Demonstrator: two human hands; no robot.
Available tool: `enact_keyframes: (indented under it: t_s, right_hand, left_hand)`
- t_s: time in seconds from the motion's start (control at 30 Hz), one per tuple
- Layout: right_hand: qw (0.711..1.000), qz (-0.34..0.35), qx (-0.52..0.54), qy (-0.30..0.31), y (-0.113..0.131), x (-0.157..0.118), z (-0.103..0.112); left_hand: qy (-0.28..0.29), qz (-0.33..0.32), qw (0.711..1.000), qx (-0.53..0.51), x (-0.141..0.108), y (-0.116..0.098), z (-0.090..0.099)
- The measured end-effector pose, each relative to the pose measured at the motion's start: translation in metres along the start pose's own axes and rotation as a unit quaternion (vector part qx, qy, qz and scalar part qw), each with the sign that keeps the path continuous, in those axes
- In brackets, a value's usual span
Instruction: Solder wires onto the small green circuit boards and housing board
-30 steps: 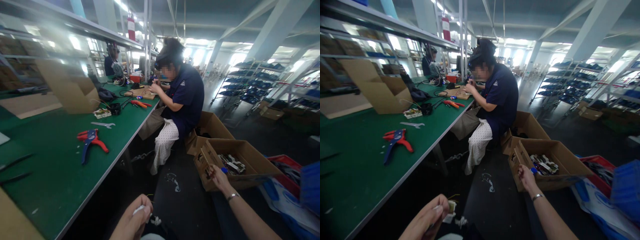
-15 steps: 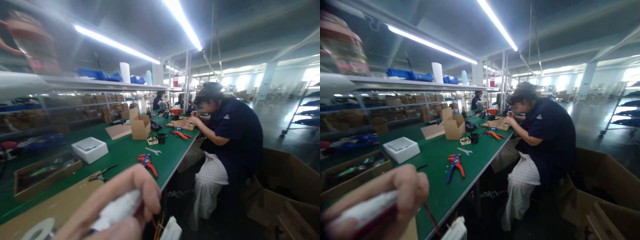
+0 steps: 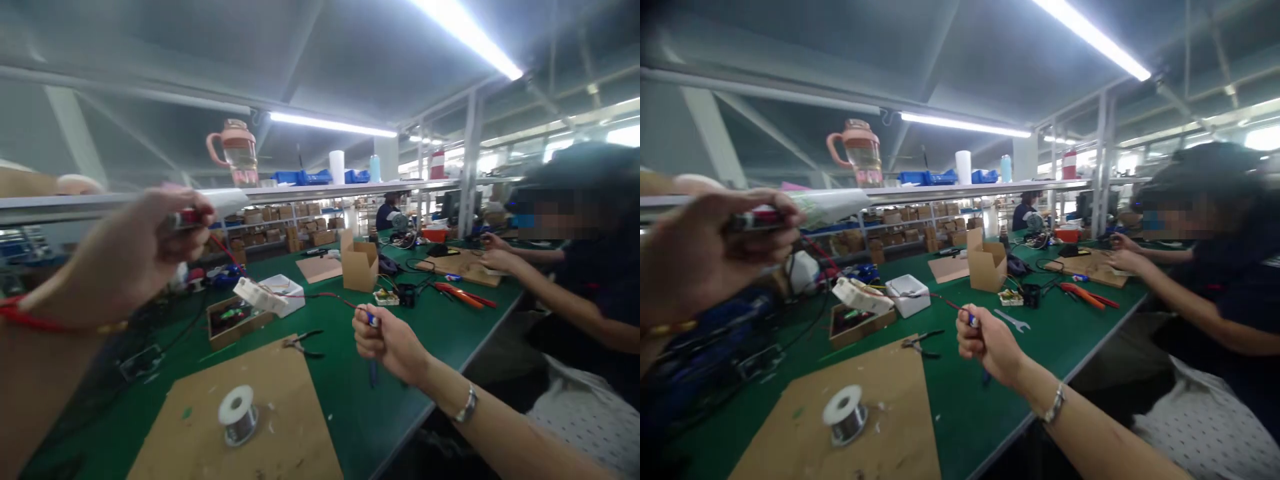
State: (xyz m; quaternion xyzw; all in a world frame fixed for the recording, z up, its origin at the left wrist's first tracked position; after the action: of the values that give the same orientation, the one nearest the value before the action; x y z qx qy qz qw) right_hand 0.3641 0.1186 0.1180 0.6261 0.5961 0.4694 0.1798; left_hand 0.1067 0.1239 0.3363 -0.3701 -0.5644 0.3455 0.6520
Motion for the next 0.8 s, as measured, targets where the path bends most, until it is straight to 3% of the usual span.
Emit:
enact_keyframes:
  t_s: [0.13,0.3,0.47,0.63,0.8]
  right_hand:
    - [1.000,-0.001,0.010,0.000,-0.037,0.063,-0.014]
    - [0.998,-0.065,0.017,0.001,-0.104,0.105,-0.018]
    - [0.995,-0.094,0.043,-0.009,-0.144,0.118,-0.015]
    - [0.990,-0.124,0.069,-0.023,-0.164,0.116,-0.011]
    - [0.982,-0.140,0.094,-0.083,-0.178,0.108,0.000]
  left_hand:
    - [-0.033,0.030,0.997,0.065,0.023,0.040,0.026]
    - [-0.046,0.083,0.990,0.103,0.034,0.115,0.054]
    - [0.005,0.131,0.982,0.137,0.038,0.183,0.043]
    - [0.077,0.140,0.969,0.188,0.036,0.222,0.018]
    - [0.175,0.192,0.914,0.312,0.006,0.267,0.008]
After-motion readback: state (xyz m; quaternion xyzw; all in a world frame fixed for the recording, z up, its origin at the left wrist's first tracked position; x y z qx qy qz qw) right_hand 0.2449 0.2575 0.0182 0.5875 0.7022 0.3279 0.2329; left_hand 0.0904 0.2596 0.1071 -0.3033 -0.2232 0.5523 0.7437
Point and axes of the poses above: each hand's wrist, its own x-axis towards the middle knuckle, its own z-axis out of the back of the hand, y = z × x, the point moved 7 cm from there along x, towards the middle knuckle, and after that the axes turned 11 degrees about z, right-handed, at the moved point
